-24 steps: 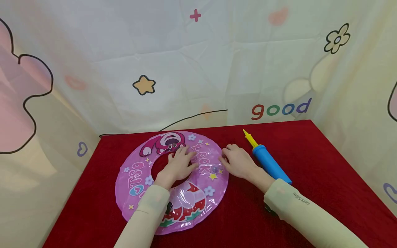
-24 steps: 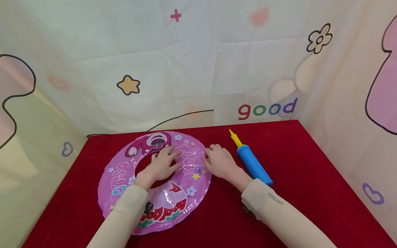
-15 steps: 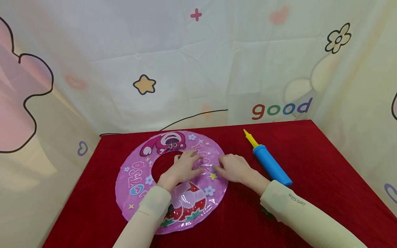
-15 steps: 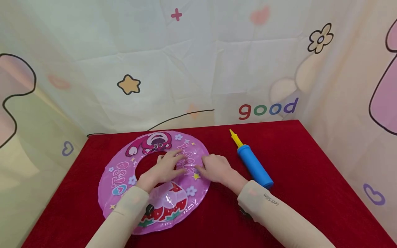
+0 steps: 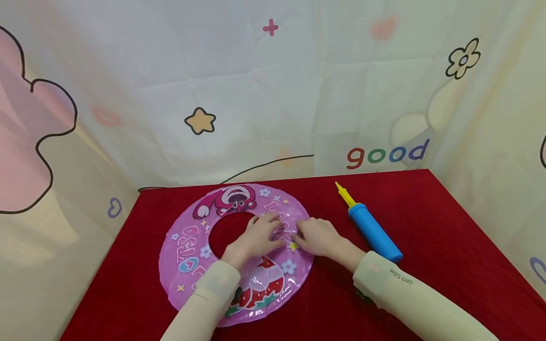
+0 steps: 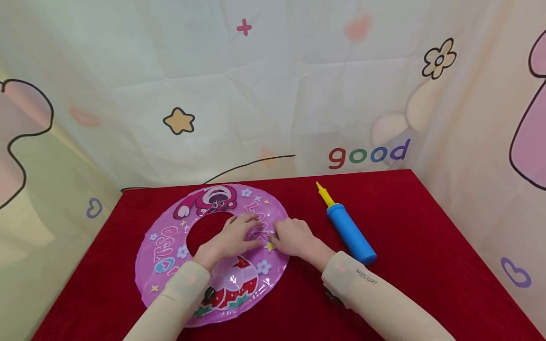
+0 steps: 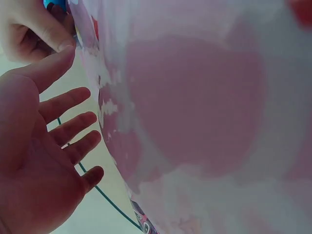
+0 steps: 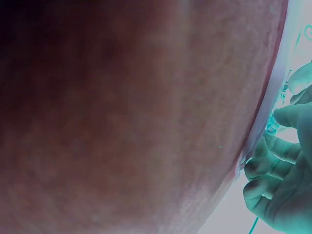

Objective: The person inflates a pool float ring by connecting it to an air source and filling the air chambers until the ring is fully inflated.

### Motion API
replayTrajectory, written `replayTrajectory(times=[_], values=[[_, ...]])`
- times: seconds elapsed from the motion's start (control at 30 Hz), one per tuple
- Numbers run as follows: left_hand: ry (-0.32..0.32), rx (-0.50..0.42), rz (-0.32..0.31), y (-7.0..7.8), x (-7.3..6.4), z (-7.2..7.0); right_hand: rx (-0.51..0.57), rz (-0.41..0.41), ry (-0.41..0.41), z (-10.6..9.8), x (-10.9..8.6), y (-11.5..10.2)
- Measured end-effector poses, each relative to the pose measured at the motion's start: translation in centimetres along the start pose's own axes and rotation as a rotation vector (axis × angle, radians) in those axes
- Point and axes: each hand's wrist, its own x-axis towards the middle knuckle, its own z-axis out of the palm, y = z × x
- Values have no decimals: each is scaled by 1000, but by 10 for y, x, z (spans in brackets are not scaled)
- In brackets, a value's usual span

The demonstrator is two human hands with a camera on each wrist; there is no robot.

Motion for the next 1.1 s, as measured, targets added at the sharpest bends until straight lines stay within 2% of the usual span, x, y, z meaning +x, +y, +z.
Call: replayTrajectory(times=[0.17, 0.5, 0.7, 0.87, 1.1], values=[[17, -30, 26, 4, 1, 0, 49, 14, -15, -4, 0, -3], [46, -106, 47, 6, 4, 2, 211, 48, -11, -15, -1, -4], [21, -110, 28, 7, 6, 5, 294, 85, -39, -17, -2, -4], [29, -123, 13, 5, 8, 7, 338, 113, -54, -16, 0, -2], [27, -102, 7, 4, 11, 10, 365, 105, -59, -14, 2, 3]])
